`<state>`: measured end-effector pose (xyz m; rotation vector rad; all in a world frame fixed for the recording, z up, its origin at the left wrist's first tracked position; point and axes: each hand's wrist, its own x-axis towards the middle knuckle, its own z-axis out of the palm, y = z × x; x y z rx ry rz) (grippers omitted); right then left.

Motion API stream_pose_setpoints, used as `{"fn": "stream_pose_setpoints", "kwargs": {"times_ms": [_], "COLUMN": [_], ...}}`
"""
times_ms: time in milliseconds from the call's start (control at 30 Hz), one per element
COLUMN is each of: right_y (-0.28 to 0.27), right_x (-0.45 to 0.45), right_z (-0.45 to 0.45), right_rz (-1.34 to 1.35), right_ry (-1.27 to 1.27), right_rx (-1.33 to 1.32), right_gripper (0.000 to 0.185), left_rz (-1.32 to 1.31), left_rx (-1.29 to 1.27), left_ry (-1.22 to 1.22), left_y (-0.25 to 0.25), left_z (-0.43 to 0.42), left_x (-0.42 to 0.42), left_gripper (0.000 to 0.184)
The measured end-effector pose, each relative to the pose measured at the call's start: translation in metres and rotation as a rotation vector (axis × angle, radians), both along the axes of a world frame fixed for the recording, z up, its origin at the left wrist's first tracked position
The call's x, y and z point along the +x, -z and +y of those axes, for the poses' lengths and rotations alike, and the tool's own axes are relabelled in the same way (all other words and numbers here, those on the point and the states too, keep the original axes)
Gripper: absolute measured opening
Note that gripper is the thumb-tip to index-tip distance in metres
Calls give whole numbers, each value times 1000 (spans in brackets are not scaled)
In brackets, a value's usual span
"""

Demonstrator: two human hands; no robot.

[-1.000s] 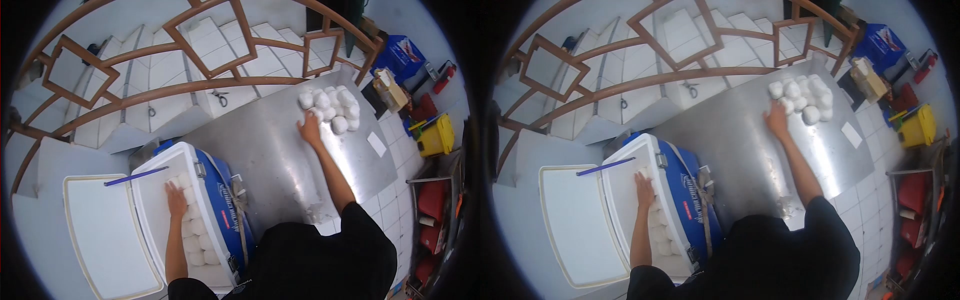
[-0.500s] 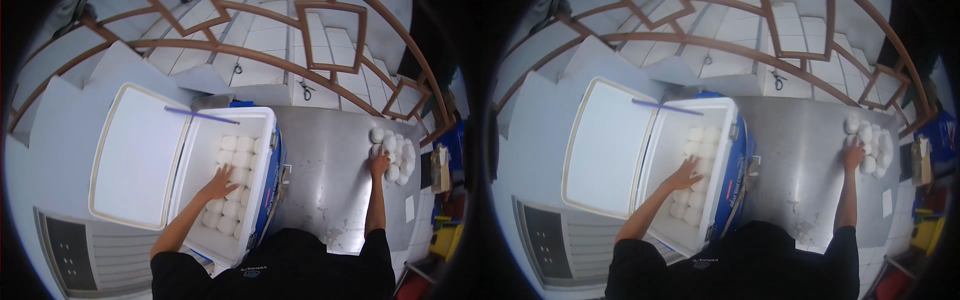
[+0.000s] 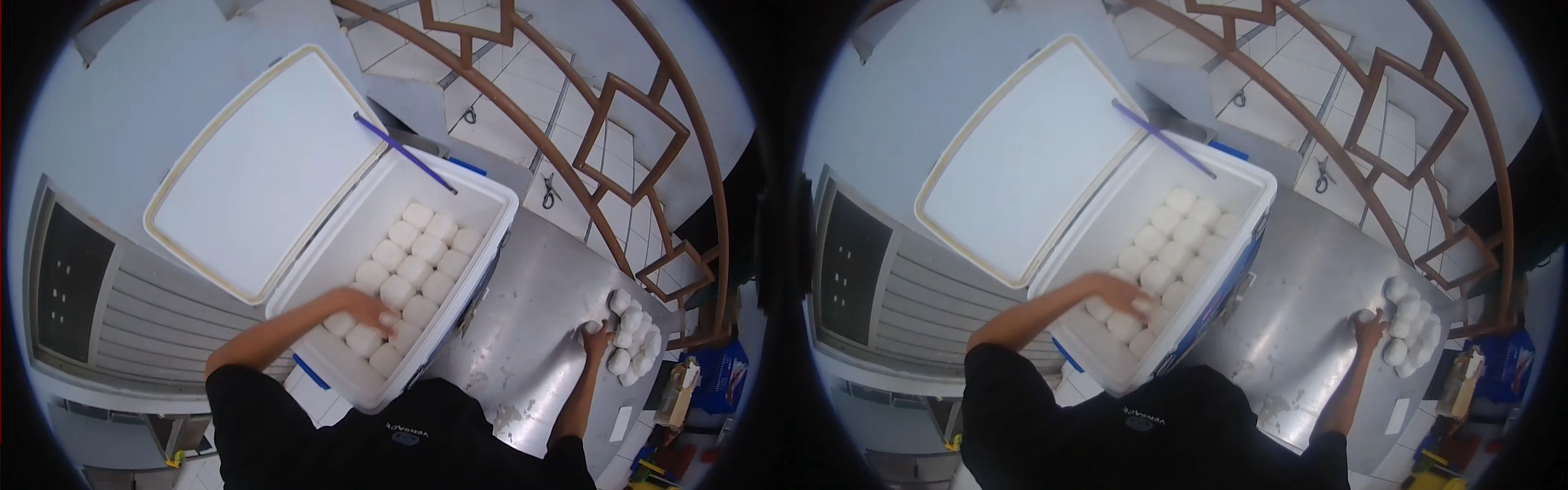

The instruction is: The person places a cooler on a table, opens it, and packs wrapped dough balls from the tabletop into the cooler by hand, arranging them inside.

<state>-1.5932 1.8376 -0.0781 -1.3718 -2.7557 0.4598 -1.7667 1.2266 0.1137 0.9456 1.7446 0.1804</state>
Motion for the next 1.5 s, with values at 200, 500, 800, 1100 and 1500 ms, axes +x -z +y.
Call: {"fn": "stream_pose_setpoints", "kwargs": {"times_ms": [200,500,800,1100,1500], "right_y": [17,-323,-168,-25,-8], "right_x": [-33,-72,-67,-18,-20], "right_z": [-21,-265,-66,109,101], "right_rz": [312,796,760,-12,138], "right_ry": [88,-901,-312,197,227], "right_rx": [-1005,-600,-345,164,66], "right_gripper": [66,77,62,75,77], "left_rz": [344,-359,-251,-302,912], "left_rx": [582,742,873,779,609], "left_ry": [-418,-834,-1286,-1130,-419], "left_y": [-138,-170,-88,110,49], "left_z": [89,175,127,150,163], "left_x": [-33,1,-58,-141,-114], "left_gripper": [57,76,53,66,53]}}
